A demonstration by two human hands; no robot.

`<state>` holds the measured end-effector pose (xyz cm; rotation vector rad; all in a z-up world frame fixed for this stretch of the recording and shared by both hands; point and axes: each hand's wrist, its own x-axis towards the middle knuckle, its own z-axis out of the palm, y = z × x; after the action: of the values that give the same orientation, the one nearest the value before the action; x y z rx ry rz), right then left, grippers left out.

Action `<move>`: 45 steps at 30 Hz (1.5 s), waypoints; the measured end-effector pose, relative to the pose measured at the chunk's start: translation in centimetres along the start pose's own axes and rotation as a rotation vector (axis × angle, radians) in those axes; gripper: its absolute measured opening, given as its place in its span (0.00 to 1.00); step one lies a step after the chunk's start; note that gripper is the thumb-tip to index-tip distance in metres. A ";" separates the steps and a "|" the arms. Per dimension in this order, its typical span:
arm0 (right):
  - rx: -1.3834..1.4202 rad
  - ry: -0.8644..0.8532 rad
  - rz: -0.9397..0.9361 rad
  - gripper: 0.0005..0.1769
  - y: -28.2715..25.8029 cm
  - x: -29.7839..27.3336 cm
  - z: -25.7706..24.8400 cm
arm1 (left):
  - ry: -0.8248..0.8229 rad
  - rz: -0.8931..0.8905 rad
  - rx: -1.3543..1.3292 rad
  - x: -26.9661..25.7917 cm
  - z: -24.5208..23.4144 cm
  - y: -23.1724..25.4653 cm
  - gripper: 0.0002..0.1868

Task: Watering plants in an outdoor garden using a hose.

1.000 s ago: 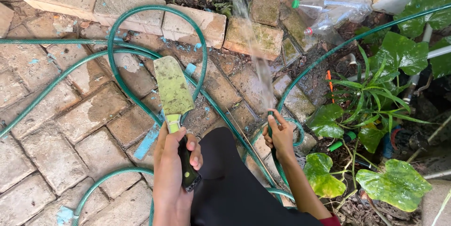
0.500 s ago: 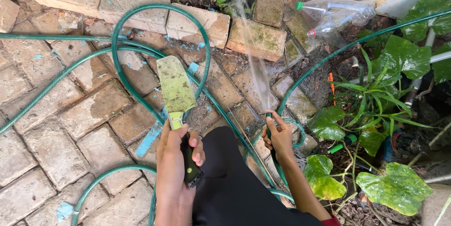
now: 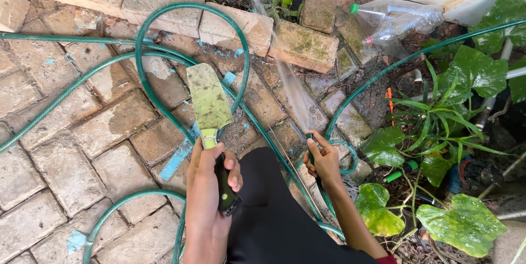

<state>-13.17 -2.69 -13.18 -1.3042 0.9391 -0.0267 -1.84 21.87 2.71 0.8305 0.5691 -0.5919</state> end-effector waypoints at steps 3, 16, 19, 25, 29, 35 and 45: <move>-0.014 -0.022 0.009 0.20 0.0 -0.1 0.1 | 0.001 0.000 -0.002 0.1 -0.1 0.0 0.19; -0.092 -0.148 0.063 0.20 0.4 -0.3 1.1 | 0.005 0.013 -0.003 0.3 -0.3 -0.3 0.19; -0.105 -0.185 0.058 0.20 0.4 -0.4 1.6 | 0.005 0.010 -0.008 0.3 -0.2 -0.3 0.19; -0.124 -0.246 0.066 0.20 0.8 0.0 2.2 | 0.008 0.011 -0.032 0.3 -0.1 -0.2 0.19; -0.125 -0.267 0.060 0.21 -0.6 0.0 3.1 | -0.008 0.035 -0.079 0.3 -0.7 -0.4 0.18; -0.140 -0.333 0.002 0.21 -1.6 0.4 4.3 | 0.075 0.095 -0.103 0.1 -1.5 -0.1 0.13; -0.227 -0.387 0.013 0.21 -2.8 -0.4 6.3 | 0.103 0.112 -0.136 0.1 -2.4 0.2 0.10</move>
<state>-8.31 1.65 -10.90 -1.4463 0.6305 0.3397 -2.16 23.88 1.44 0.7613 0.6450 -0.4055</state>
